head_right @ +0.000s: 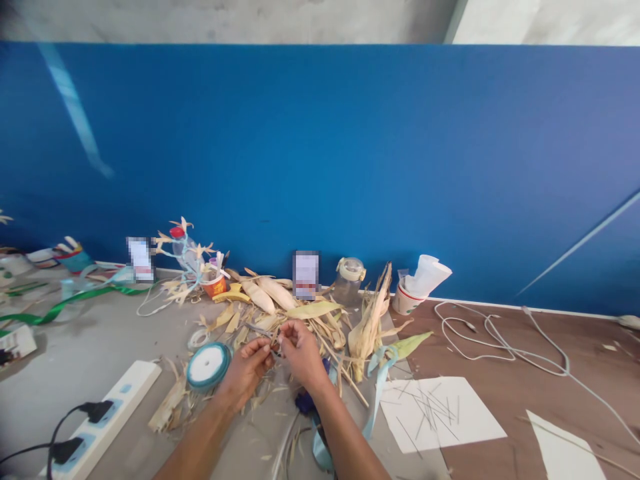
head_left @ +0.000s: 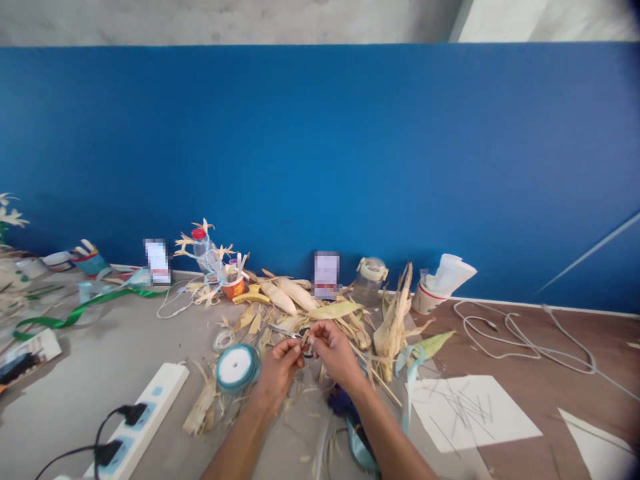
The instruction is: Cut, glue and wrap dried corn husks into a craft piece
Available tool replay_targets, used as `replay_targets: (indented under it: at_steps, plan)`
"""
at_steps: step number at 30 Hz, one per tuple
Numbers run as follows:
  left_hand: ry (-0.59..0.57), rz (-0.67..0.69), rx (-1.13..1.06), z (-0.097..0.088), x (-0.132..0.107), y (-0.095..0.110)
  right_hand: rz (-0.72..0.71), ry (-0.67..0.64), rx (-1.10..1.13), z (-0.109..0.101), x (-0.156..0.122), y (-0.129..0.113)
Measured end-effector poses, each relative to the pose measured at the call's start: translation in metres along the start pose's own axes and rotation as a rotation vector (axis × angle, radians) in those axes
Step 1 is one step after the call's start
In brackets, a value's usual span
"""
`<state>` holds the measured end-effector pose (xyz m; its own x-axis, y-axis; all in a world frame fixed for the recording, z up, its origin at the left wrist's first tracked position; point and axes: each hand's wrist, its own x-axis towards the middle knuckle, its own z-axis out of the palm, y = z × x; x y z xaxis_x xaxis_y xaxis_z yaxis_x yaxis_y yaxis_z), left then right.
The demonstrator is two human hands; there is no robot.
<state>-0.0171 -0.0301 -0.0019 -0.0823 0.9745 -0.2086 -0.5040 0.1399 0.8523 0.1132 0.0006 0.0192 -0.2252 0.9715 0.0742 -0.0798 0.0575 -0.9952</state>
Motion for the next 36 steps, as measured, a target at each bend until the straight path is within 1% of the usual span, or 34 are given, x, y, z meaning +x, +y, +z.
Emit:
replay_targets:
  at_steps: [3,10,15,18,24,30,36]
  plan:
    - [0.006,0.0,0.0,-0.001,0.001,-0.001,-0.008,-0.012,0.027,0.0,0.001,0.0]
    - [0.032,0.011,-0.025,-0.002,0.001,-0.003,-0.033,0.009,-0.02,-0.002,0.001,-0.001]
    - [0.032,0.019,0.005,-0.002,0.001,-0.003,-0.038,-0.005,-0.028,0.001,-0.001,0.004]
    - [0.023,0.039,0.06,-0.007,0.004,-0.008,-0.042,-0.001,-0.028,0.005,-0.001,0.007]
    - [0.007,0.101,0.23,-0.017,0.009,-0.018,-0.051,0.066,-0.072,0.009,-0.002,0.01]
    - [0.01,0.123,0.327,-0.015,0.007,-0.016,-0.064,0.083,-0.18,0.011,-0.004,0.013]
    - [-0.016,0.151,0.442,-0.012,0.004,-0.011,-0.104,0.111,-0.237,0.012,-0.005,0.015]
